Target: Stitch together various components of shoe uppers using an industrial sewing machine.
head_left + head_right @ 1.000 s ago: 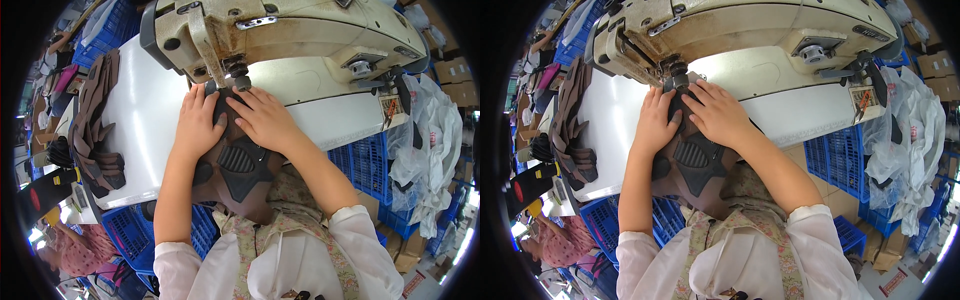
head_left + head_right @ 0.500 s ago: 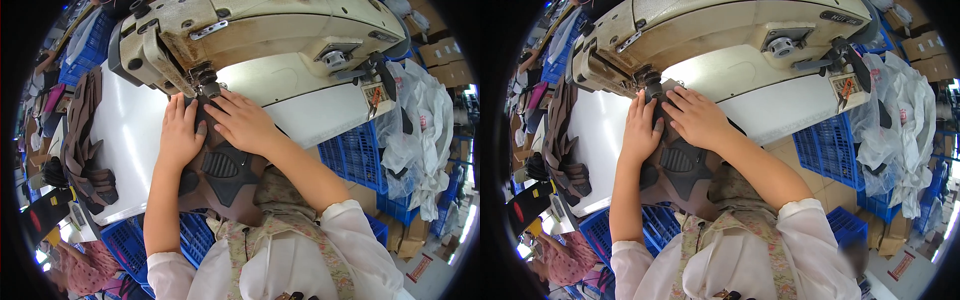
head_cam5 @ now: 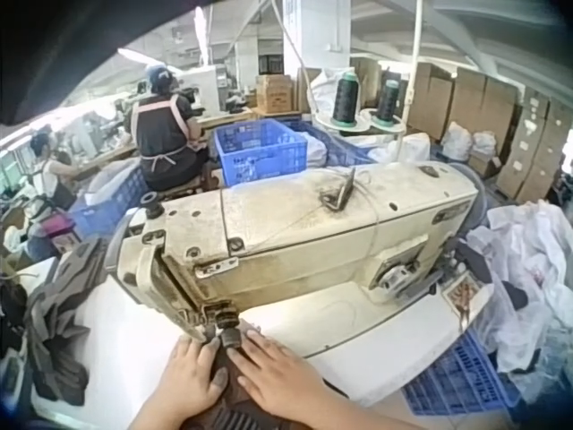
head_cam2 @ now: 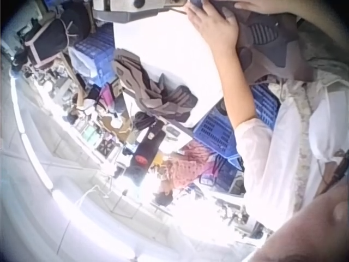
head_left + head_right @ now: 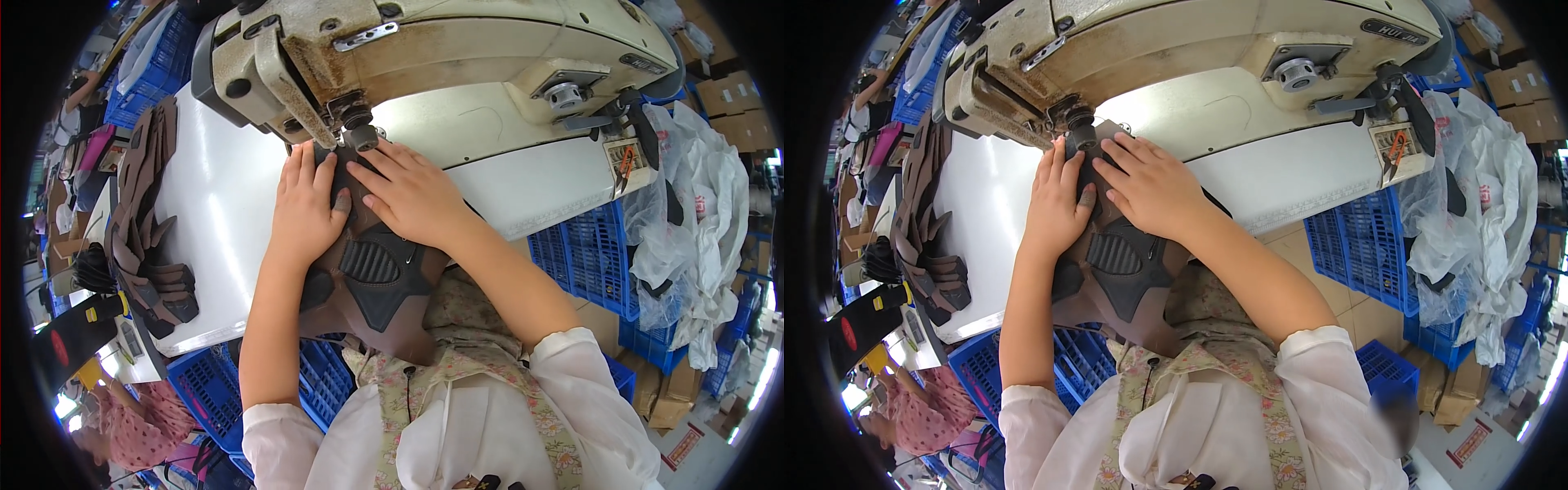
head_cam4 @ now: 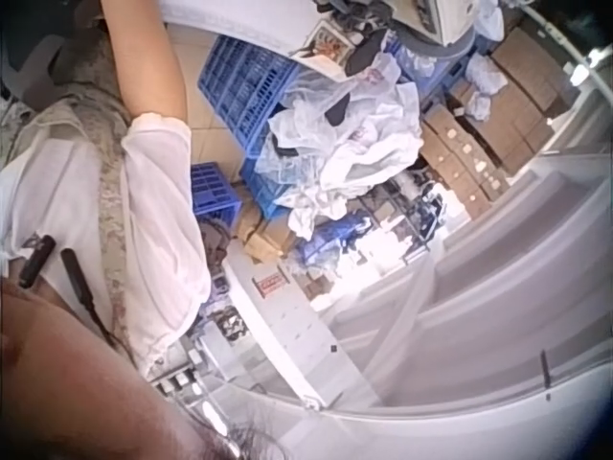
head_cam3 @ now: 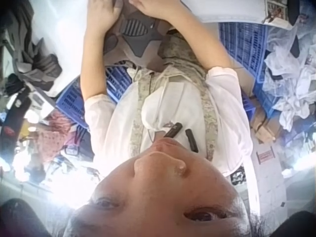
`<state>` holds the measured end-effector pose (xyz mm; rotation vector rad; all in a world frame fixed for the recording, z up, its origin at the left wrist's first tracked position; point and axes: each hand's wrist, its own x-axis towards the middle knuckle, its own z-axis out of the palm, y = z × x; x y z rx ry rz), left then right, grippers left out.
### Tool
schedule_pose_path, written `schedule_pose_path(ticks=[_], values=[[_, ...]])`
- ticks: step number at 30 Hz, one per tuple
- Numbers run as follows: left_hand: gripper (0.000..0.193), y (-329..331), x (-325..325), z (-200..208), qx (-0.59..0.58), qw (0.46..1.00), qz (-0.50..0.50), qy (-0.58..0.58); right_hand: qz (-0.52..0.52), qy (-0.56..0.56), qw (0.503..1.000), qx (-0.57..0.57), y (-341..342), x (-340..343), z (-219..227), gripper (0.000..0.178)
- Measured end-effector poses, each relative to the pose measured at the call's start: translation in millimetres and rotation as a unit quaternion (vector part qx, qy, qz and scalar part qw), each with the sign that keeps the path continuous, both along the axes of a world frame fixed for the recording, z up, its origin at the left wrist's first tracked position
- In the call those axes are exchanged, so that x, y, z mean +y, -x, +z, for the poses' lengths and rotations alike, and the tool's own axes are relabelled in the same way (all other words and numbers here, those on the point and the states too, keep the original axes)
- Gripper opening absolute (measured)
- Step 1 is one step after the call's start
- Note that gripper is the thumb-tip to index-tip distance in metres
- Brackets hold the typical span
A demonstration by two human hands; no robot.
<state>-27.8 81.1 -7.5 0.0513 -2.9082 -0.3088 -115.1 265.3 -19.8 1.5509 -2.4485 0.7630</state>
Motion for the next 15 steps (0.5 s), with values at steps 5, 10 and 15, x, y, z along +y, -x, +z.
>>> schedule_pose_path(ticks=[5, 10, 15], values=[[0.050, -1.1, -1.2, -0.8, 0.009, 1.000, -0.005, 0.006, 0.003, 0.005, 1.000, 0.000, -0.4, 0.1, 0.2, 0.041], [0.050, -0.7, -0.6, 0.9, 0.015, 1.000, -0.007, 0.001, 0.001, 0.008, 1.000, 0.004, -0.6, -0.7, -0.6, 0.040], [0.047, -2.8, 6.0, 8.6, 0.004, 0.997, 0.029, 0.065, 0.017, 0.007, 1.000, -0.016, 2.2, 2.3, 2.1, 0.043]])
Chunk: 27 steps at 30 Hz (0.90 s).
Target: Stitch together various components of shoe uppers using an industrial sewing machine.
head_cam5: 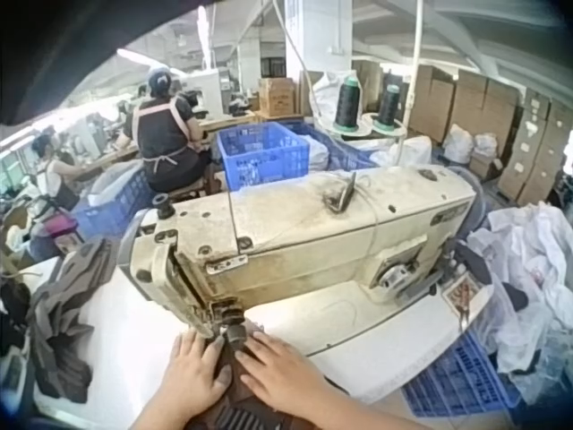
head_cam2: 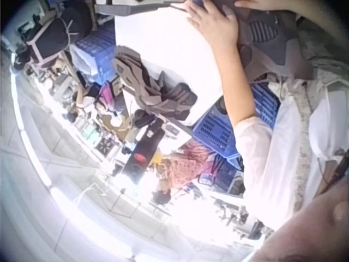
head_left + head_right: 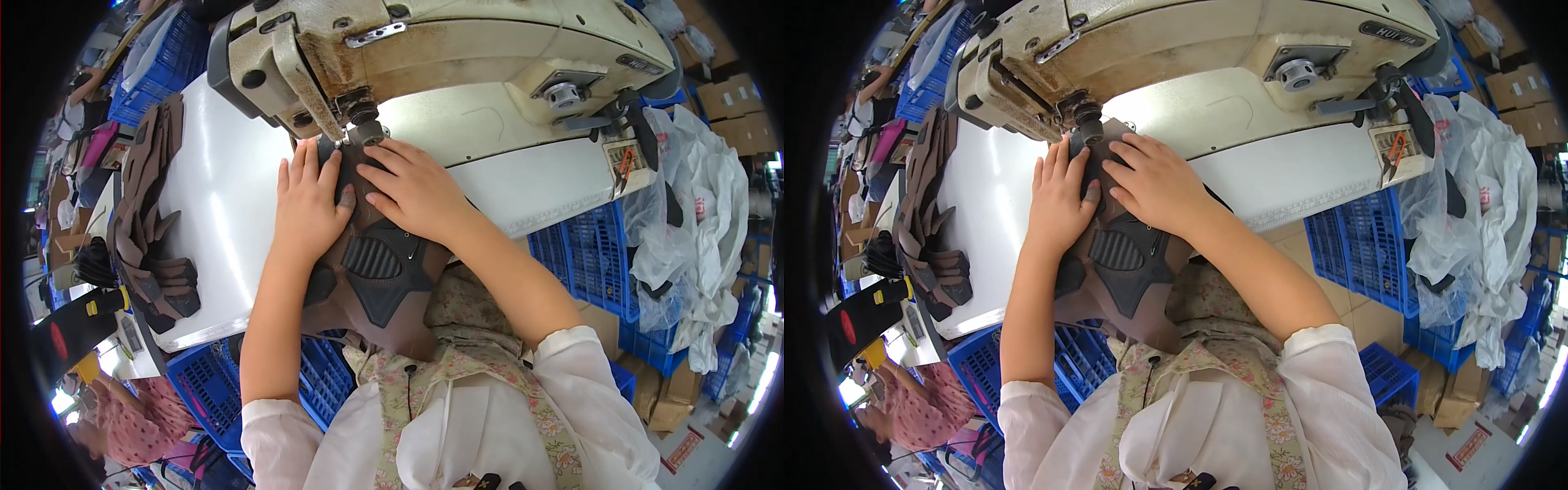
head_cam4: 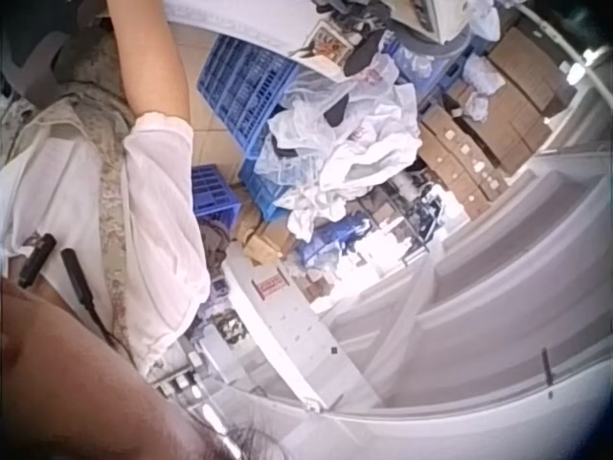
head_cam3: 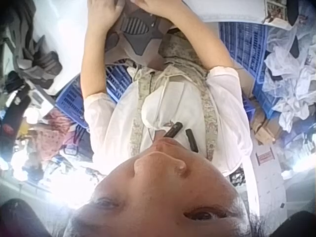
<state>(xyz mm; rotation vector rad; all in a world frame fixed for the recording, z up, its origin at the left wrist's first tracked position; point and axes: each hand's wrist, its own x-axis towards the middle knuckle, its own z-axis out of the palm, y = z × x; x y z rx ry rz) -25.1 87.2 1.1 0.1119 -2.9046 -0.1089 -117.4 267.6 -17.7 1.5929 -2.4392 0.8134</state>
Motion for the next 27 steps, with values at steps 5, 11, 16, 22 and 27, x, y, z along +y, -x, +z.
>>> schedule_pose_path(ticks=[5, 11, 16, 22, 27], values=[[0.036, -14.1, 19.2, 17.9, -0.026, 0.992, 0.010, -0.125, -0.016, -0.056, 0.998, 0.013, -14.3, 8.0, 12.2, 0.052], [0.038, -31.0, 22.8, 21.9, -0.028, 0.987, -0.048, -0.149, -0.056, -0.064, 0.996, 0.008, -27.8, 20.4, 14.3, 0.071], [0.041, -36.2, 24.8, 7.4, 0.003, 0.993, -0.049, -0.110, -0.077, -0.075, 0.994, 0.029, -36.0, 19.2, 12.6, 0.071], [0.035, -33.3, 24.7, 5.5, 0.023, 0.995, -0.061, -0.076, -0.078, -0.069, 0.994, 0.019, -35.6, 19.4, 12.7, 0.071], [0.035, -28.6, 25.4, 10.6, 0.048, 0.996, -0.050, -0.048, -0.095, -0.069, 0.993, 0.022, -34.7, 16.7, 14.4, 0.068]])
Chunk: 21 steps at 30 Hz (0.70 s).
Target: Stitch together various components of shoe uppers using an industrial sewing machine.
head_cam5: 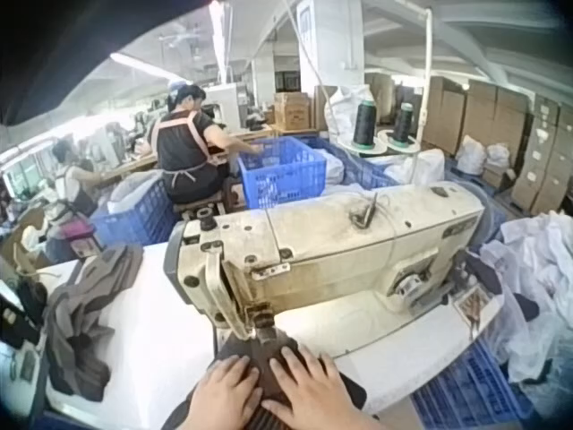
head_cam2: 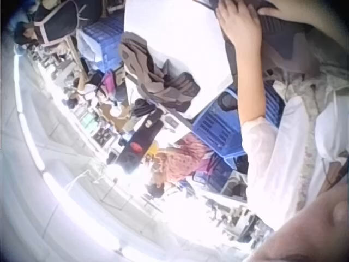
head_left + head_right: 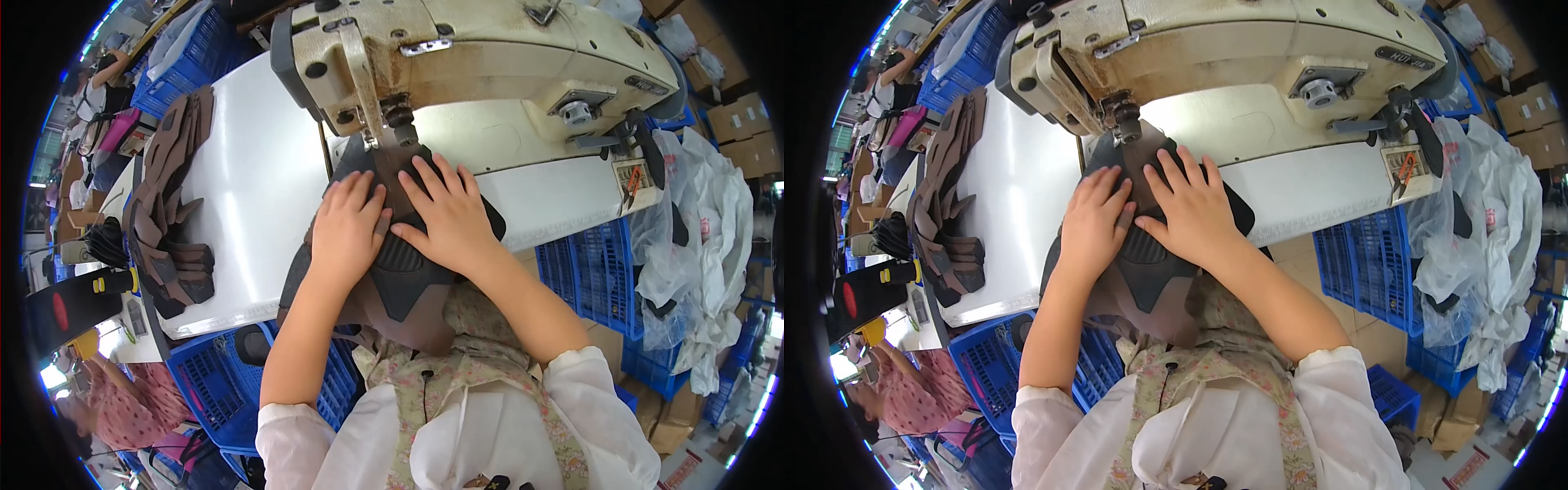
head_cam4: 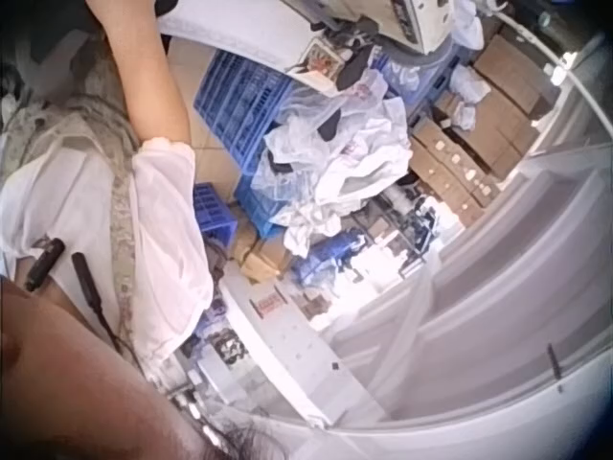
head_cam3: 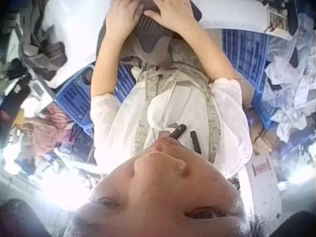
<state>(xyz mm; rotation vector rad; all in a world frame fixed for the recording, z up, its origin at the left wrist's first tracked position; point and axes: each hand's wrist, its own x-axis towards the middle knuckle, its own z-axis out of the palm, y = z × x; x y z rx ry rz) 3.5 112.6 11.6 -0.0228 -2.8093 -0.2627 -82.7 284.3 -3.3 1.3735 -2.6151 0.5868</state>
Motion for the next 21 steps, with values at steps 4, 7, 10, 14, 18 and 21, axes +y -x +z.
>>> schedule_pose_path(ticks=[4, 7, 10, 14, 18, 21], values=[[0.036, -9.5, 14.4, 5.0, -0.038, 0.998, 0.040, -0.022, 0.007, -0.004, 1.000, -0.025, -3.6, 5.8, 2.3, 0.067], [0.034, -21.8, 18.8, -0.7, -0.022, 0.998, 0.043, -0.042, 0.023, 0.004, 0.999, -0.034, -2.6, 16.2, 7.0, 0.066], [0.032, -23.7, 16.4, -10.5, 0.004, 0.999, 0.040, -0.032, 0.017, 0.012, 0.999, -0.033, -6.6, 13.5, 2.5, 0.065], [0.031, -18.6, 14.8, -13.6, 0.028, 0.999, 0.025, -0.016, 0.014, 0.016, 0.999, -0.036, -3.8, 12.3, 1.2, 0.064], [0.028, -11.3, 13.2, -8.8, 0.033, 0.998, 0.038, -0.042, 0.012, 0.031, 0.999, -0.024, 2.4, 8.4, 0.0, 0.063], [0.027, -6.5, 11.5, -6.9, 0.034, 0.998, 0.043, -0.037, 0.011, 0.036, 0.999, -0.021, 8.4, 4.1, -0.2, 0.063]])
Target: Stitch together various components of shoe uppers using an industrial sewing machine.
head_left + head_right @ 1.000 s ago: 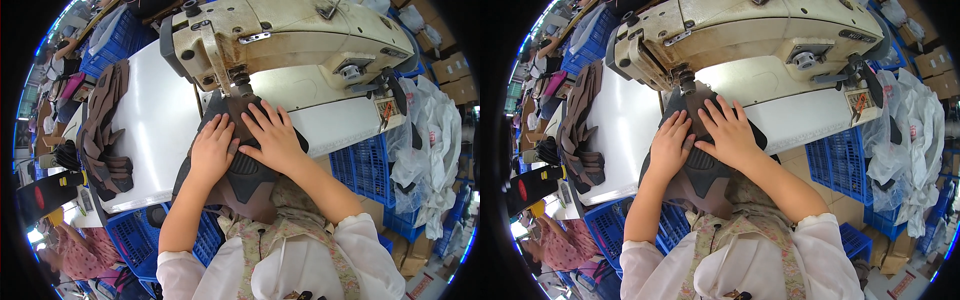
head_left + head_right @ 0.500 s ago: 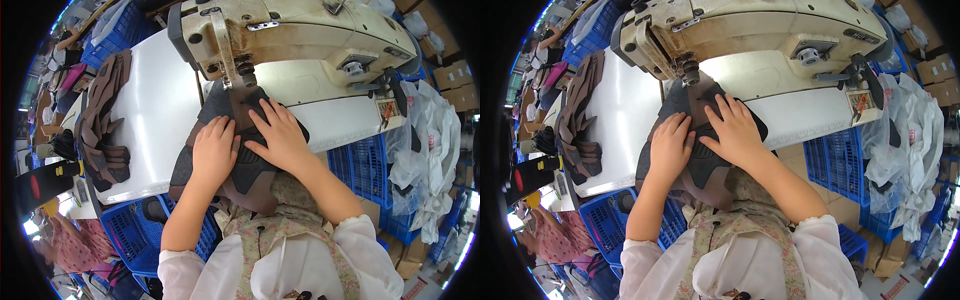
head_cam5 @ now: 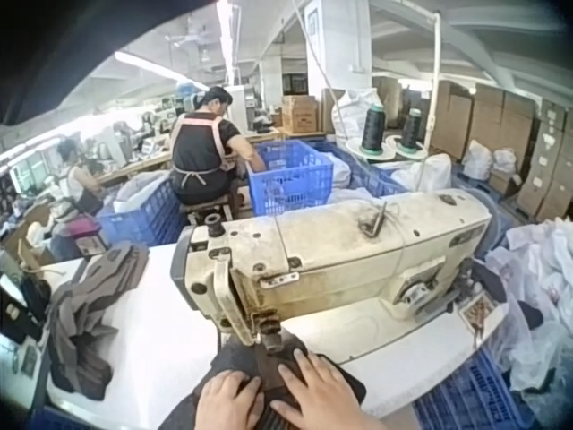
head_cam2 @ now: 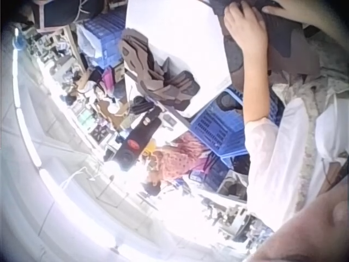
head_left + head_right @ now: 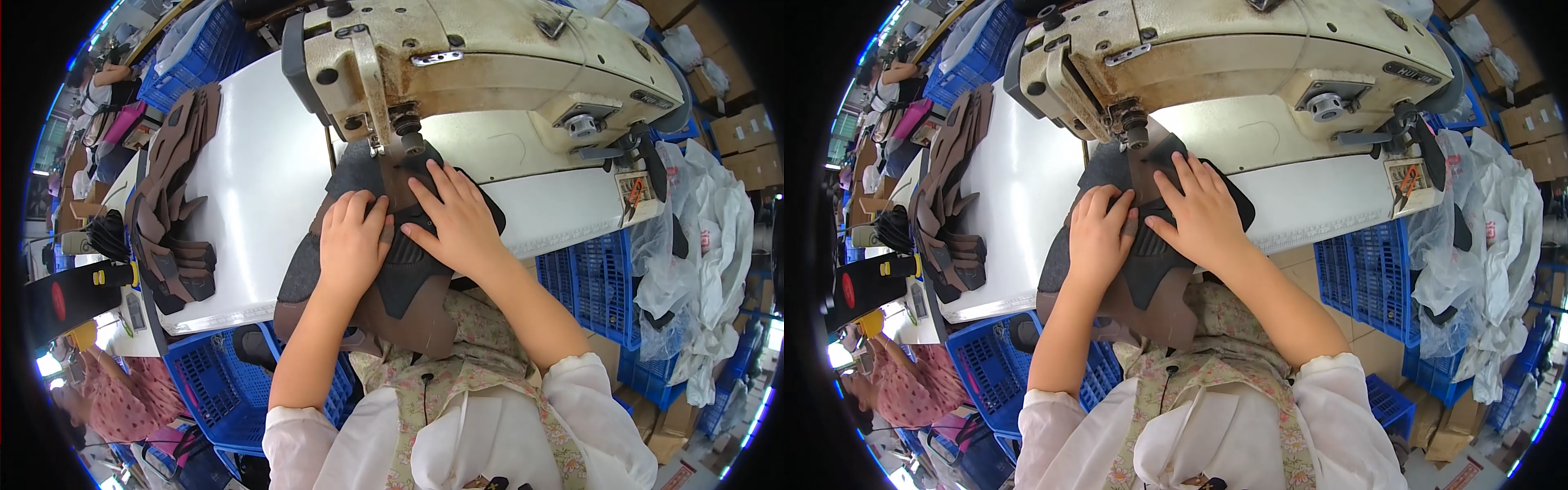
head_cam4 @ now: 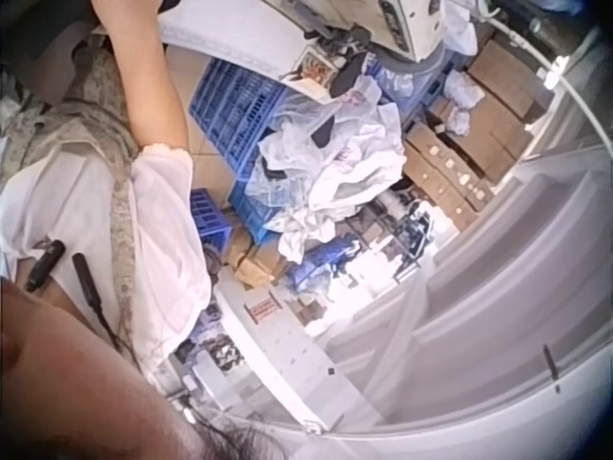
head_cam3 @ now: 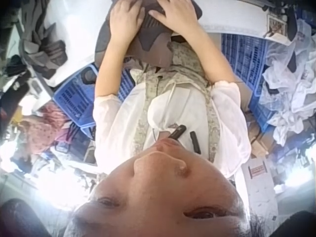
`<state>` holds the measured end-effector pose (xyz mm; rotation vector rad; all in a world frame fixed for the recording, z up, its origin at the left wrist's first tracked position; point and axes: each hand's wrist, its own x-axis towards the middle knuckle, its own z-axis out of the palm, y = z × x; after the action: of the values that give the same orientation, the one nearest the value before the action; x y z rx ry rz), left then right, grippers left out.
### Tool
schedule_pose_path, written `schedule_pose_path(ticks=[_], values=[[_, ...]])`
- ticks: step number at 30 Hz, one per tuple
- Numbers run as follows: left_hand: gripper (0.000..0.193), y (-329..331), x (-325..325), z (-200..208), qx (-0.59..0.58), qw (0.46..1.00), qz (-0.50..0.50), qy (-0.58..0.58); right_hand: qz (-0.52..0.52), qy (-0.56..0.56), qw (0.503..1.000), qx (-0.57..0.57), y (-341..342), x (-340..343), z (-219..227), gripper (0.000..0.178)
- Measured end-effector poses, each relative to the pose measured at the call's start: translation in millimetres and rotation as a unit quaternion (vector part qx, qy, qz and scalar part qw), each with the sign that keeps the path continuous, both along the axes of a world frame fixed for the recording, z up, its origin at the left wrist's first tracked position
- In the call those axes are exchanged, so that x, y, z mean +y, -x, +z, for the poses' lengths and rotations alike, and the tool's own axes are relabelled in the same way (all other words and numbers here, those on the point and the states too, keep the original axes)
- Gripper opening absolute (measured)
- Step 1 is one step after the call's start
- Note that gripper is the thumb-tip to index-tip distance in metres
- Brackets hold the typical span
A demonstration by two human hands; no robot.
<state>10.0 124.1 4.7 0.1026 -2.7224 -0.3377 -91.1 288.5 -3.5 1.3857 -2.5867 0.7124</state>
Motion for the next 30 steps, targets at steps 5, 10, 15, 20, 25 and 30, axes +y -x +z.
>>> schedule_pose_path(ticks=[5, 10, 15, 20, 25, 30], values=[[0.023, 8.4, -2.2, -3.3, 0.037, 0.998, 0.013, -0.057, 0.001, 0.005, 1.000, 0.006, 7.8, -4.0, -1.7, 0.061], [0.022, 15.9, -8.6, -7.0, 0.047, 0.997, 0.006, -0.068, -0.005, 0.011, 1.000, 0.011, 15.2, -9.1, -4.2, 0.060], [0.020, 22.2, -12.9, -8.6, 0.038, 0.996, 0.016, -0.077, -0.009, 0.011, 1.000, 0.011, 22.0, -14.1, -6.5, 0.059], [0.018, 28.0, -18.0, -8.3, 0.043, 0.997, 0.007, -0.071, -0.011, 0.017, 1.000, 0.014, 28.2, -18.4, -8.2, 0.059], [0.019, 34.4, -22.2, -10.8, 0.044, 0.996, 0.014, -0.071, -0.012, 0.013, 0.999, 0.034, 35.3, -23.3, -11.2, 0.059], [0.020, 41.1, -30.9, -12.4, 0.054, 0.996, 0.014, -0.064, -0.015, 0.022, 0.999, 0.044, 41.6, -29.5, -12.4, 0.059]])
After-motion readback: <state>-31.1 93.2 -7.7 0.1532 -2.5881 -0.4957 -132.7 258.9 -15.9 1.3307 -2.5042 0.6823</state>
